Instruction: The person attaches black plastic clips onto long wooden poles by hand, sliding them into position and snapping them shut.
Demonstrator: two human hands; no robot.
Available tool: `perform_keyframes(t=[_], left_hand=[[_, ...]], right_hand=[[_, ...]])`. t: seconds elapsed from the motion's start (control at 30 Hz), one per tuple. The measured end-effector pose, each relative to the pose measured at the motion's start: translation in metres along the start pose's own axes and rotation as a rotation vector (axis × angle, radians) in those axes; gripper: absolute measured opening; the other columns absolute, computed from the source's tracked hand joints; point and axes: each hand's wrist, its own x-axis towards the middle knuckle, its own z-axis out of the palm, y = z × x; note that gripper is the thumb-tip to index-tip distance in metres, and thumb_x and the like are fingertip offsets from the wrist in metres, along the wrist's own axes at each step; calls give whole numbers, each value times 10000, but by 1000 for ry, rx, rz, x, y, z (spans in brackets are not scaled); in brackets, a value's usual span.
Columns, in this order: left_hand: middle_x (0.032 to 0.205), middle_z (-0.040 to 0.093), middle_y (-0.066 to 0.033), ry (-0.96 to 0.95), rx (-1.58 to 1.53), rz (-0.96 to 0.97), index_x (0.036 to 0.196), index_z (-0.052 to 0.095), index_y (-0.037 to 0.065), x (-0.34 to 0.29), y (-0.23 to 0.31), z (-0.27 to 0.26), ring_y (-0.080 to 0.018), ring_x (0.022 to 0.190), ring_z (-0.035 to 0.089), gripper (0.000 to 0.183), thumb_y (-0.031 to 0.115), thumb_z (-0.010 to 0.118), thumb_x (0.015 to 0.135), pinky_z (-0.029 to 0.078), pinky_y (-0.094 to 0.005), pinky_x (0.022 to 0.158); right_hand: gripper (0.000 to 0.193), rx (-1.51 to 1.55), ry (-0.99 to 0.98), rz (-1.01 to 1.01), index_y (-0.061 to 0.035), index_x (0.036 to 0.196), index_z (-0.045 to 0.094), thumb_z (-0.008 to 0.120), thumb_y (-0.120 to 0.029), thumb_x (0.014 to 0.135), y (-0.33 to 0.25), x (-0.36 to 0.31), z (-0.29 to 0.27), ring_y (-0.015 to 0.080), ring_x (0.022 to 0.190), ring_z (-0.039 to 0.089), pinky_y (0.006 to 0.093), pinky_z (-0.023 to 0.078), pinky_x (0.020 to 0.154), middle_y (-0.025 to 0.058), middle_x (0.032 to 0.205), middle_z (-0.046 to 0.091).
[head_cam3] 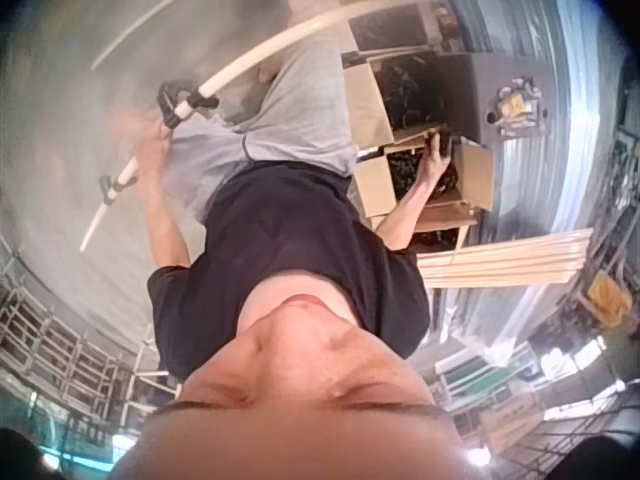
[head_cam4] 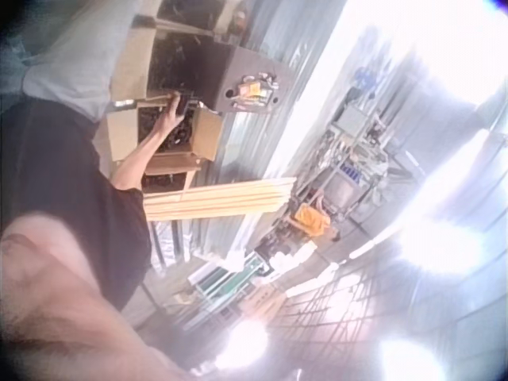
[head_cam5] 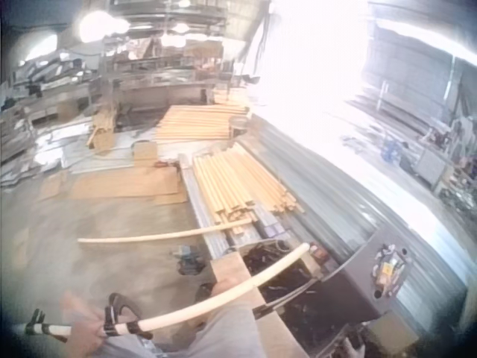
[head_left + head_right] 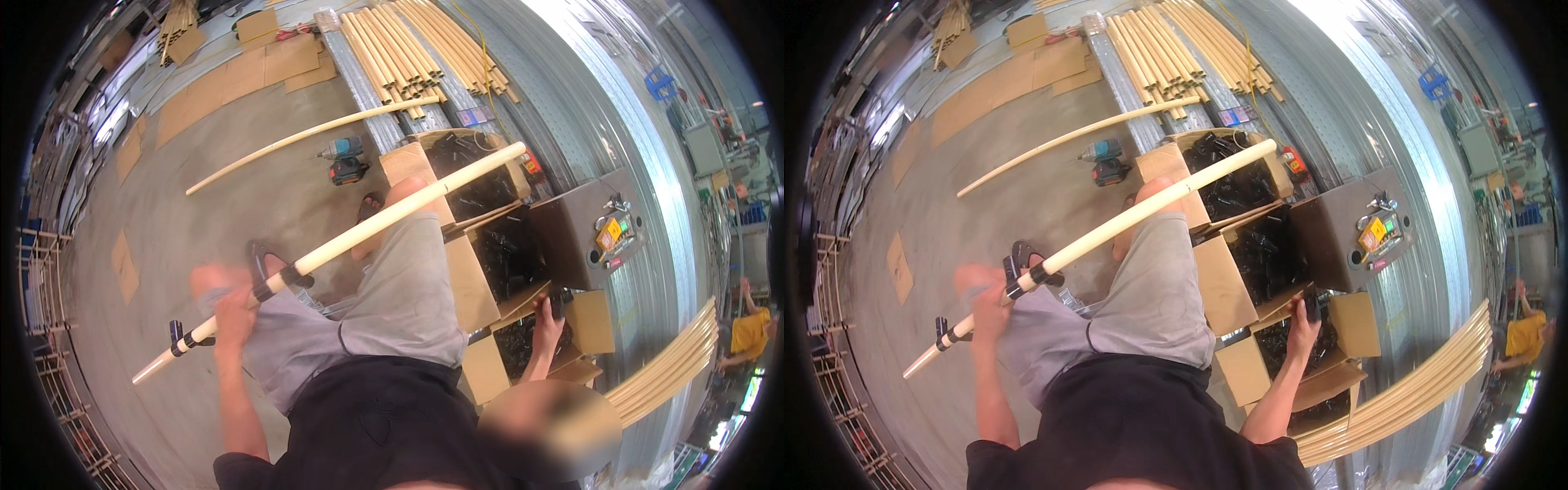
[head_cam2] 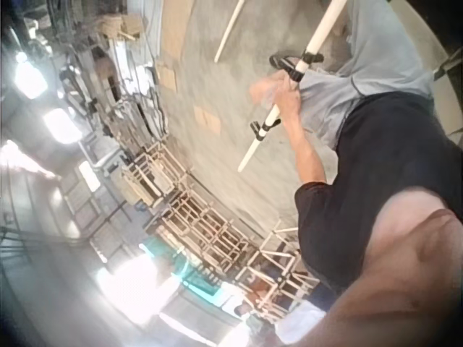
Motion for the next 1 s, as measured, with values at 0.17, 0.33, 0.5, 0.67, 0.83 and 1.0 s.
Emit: perform_keyframes(t=[0.17, 0.33, 0.5, 0.67, 0.83, 1.0], left_hand=[[933, 678, -231, -142, -11, 37, 1097, 669, 58, 19, -32, -13, -438, 930, 636, 348, 17, 685, 752, 498, -505, 804], [856, 667, -175, -116, 30, 106, 984, 678, 59, 23, -46, -10, -395, 875, 629, 281, 72, 759, 715, 473, -485, 792], [969, 658, -158, -142, 22, 61, 1119, 642, 69, 26, -48, -15, -394, 1008, 593, 465, 95, 811, 687, 457, -489, 882], [1284, 590, -169, -265, -158, 66, 1355, 525, 55, 31, -19, -40, -381, 1204, 557, 804, 152, 893, 647, 446, -468, 1029], [1451, 491, -181, -137, -426, 203, 1431, 473, 36, 59, 51, -34, -391, 1302, 503, 743, 147, 815, 780, 433, -464, 1084], [1350, 586, -176, -22, -570, 541, 1372, 521, 42, 91, 115, 30, -366, 1217, 593, 566, 32, 719, 842, 508, -445, 986]], right_hand=[[198, 83, -320, 13, 24, 1112, 632, 611, -145, 1012, -43, -22, 124, 154, 771, 607, 273, 482, 687, 69, 902, 647], [163, -174, -652, -41, 26, 1102, 612, 647, -55, 965, -43, -56, 247, 106, 744, 610, 262, 503, 681, 39, 845, 640], [178, -166, -819, 63, 8, 1090, 610, 677, -55, 938, -15, -85, 327, 73, 718, 610, 236, 498, 656, 21, 865, 667], [193, -330, -880, 21, -10, 1103, 609, 671, -36, 922, -14, -85, 347, 89, 655, 617, 250, 490, 593, 33, 855, 683], [259, -393, -894, -25, -9, 1167, 591, 657, -15, 917, -22, -88, 355, 88, 650, 620, 249, 489, 583, 36, 846, 682], [312, -369, -943, 56, 16, 1225, 563, 653, -10, 928, -17, -88, 354, 98, 695, 639, 247, 508, 612, 40, 909, 687]])
